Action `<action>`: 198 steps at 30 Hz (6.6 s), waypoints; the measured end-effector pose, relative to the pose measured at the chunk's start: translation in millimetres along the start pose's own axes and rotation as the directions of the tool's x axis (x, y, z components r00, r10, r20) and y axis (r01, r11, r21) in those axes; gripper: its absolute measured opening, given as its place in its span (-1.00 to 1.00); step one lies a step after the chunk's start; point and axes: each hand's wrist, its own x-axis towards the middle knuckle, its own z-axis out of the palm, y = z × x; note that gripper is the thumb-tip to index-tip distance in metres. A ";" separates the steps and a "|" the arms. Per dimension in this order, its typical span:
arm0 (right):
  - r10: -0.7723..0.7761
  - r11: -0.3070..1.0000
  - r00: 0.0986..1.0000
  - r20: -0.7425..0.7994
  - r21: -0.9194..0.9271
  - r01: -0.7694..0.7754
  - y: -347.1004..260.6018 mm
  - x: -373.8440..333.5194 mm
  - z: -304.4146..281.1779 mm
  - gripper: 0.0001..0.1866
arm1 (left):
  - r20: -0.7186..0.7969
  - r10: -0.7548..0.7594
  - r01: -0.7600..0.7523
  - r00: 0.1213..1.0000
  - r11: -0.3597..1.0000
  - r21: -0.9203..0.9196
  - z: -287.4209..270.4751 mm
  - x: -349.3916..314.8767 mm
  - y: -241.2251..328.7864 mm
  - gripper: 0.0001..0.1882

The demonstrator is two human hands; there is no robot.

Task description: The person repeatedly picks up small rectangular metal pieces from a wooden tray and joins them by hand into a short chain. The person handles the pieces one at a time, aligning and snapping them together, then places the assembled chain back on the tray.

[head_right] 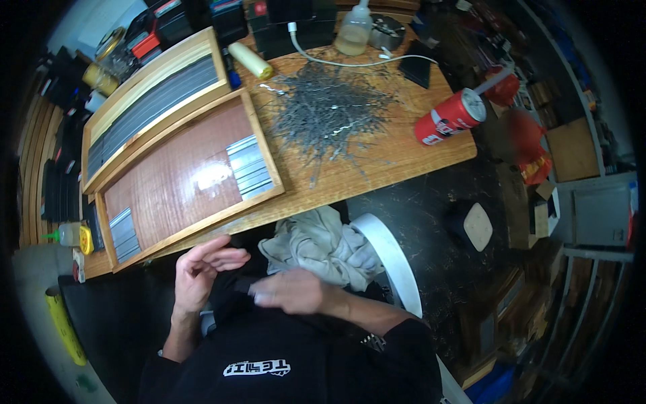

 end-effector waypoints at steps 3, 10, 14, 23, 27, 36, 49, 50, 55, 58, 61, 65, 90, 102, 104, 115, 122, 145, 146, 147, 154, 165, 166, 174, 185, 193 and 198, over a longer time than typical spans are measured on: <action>0.616 0.772 0.772 -0.156 0.318 -0.551 36.4 -34.0 29.8 -0.76 | -0.203 -0.131 0.180 0.970 0.953 0.246 1.0 1.2 -14.6 -0.61; 0.560 0.783 0.829 0.020 0.315 -0.536 7.5 -16.6 34.8 -0.78 | -0.204 -0.289 0.222 0.935 0.928 -0.299 14.4 15.5 -21.9 -0.52; 0.604 0.741 0.785 0.137 0.267 -0.616 -0.5 -13.1 36.1 -0.81 | -0.308 -0.309 0.282 0.900 0.951 -0.127 18.1 13.4 -23.6 -0.60; 0.694 0.669 0.717 0.067 0.306 -0.677 -7.6 -8.7 55.3 -0.85 | -0.223 -0.433 0.408 0.873 0.900 -0.151 6.7 1.9 -25.5 -0.74; 0.747 0.615 0.664 0.040 0.339 -0.712 -8.9 -0.8 62.1 -0.84 | -0.192 -0.511 0.485 0.838 0.858 -0.166 -5.7 9.9 -21.1 -0.76; 0.690 0.622 0.627 0.362 0.146 -0.769 -8.0 22.9 21.4 -0.88 | -0.170 -0.504 0.494 0.847 0.864 -0.102 -7.8 11.0 -19.0 -0.84; 0.829 0.418 0.537 0.158 0.463 -0.782 26.6 46.1 44.8 -0.91 | -0.209 -0.284 0.314 0.936 0.941 0.127 8.9 -24.8 -42.6 -0.85; 0.834 0.378 0.518 0.187 0.490 -0.785 26.7 43.7 44.6 -0.89 | -0.199 -0.277 0.298 0.940 0.951 0.085 8.7 -25.5 -42.6 -0.85; 0.846 0.120 0.416 0.333 0.642 -0.757 24.1 49.9 34.2 -0.83 | -0.121 -0.295 0.282 0.948 0.953 -0.115 9.8 -21.3 -37.1 -0.82; 0.843 0.292 0.503 0.190 0.623 -0.726 18.5 47.5 48.3 -0.85 | -0.120 -0.278 0.270 0.953 0.960 -0.078 8.0 -21.2 -42.5 -0.81; 0.866 0.132 0.390 0.312 0.610 -0.781 21.0 50.6 39.5 -0.88 | -0.108 -0.280 0.279 0.954 0.960 -0.027 7.6 -21.7 -36.5 -0.80; 0.822 0.333 0.536 0.192 0.601 -0.726 19.4 48.4 52.0 -0.90 | -0.113 -0.294 0.298 0.949 0.954 0.024 5.6 -24.1 -33.1 -0.82; 0.830 0.351 0.509 0.228 0.496 -0.794 6.8 61.3 28.3 -0.96 | -0.115 -0.341 0.317 0.933 0.930 -0.186 0.2 -25.9 -16.7 -0.76; 0.864 0.438 0.464 0.197 0.159 -0.885 -1.6 71.1 7.3 -0.93 | -0.122 -0.417 0.380 0.901 0.893 -0.240 0.0 -28.9 -12.6 -0.66; 0.812 0.561 0.560 0.164 0.046 -0.827 -0.8 77.2 4.1 -0.93 | -0.100 -0.415 0.382 0.904 0.891 -0.245 0.8 -29.2 -12.9 -0.64; 0.773 0.628 0.607 0.186 -0.088 -0.773 -1.5 85.4 2.7 -0.91 | -0.059 -0.459 0.442 0.886 0.877 -0.188 4.0 -28.9 -16.2 -0.63; 0.776 0.616 0.582 0.244 -0.094 -0.782 0.4 81.6 -0.2 -0.92 | -0.064 -0.431 0.411 0.900 0.889 -0.201 3.3 -30.9 -22.8 -0.68; 0.610 0.786 0.786 -0.096 -0.049 -0.616 -0.3 56.5 55.3 -0.81 | -0.532 -0.221 0.013 0.817 0.930 -0.367 9.5 -38.3 -46.5 -0.74; 0.586 0.806 0.807 -0.071 -0.055 -0.590 -0.3 57.8 53.4 -0.80 | -0.531 -0.209 -0.012 0.821 0.924 -0.382 8.4 -38.6 -46.6 -0.76; 0.629 0.774 0.775 -0.057 -0.048 -0.632 -4.1 59.0 50.3 -0.80 | -0.530 -0.197 -0.037 0.825 0.917 -0.397 6.7 -39.1 -46.5 -0.78; 0.684 0.727 0.729 0.022 -0.106 -0.679 -17.0 46.6 29.3 -0.74 | -0.561 -0.199 -0.055 0.804 0.913 -0.404 3.5 -35.9 -31.8 -0.76; 0.645 0.764 0.744 0.174 -0.129 -0.632 -18.1 41.4 22.0 -0.72 | -0.423 -0.276 0.113 0.863 0.922 -0.372 3.6 -33.1 -35.3 -0.75; 0.736 0.662 0.656 0.167 0.020 -0.749 -24.3 40.1 20.3 -0.71 | -0.394 -0.287 0.134 0.873 0.918 -0.373 3.3 -30.6 -31.5 -0.75; 0.573 0.727 0.771 0.278 0.262 -0.635 -5.4 -9.1 26.4 -0.72 | -0.208 -0.468 0.420 0.859 0.876 -0.236 6.5 -0.4 -14.0 -0.79; 0.577 0.792 0.817 -0.003 0.246 -0.559 0.2 -5.0 62.6 -0.75 | -0.184 -0.530 0.475 0.828 0.837 -0.274 -11.8 8.7 -21.8 -0.73; 0.666 0.727 0.745 0.038 0.191 -0.660 -6.0 0.0 57.9 -0.82 | -0.142 -0.574 0.557 0.806 0.818 -0.143 -14.7 12.9 -14.9 -0.77; 0.638 0.671 0.685 0.351 0.184 -0.718 -3.4 35.5 4.1 -0.89 | -0.183 -0.545 0.526 0.818 0.838 -0.144 -14.5 7.6 -9.7 -0.80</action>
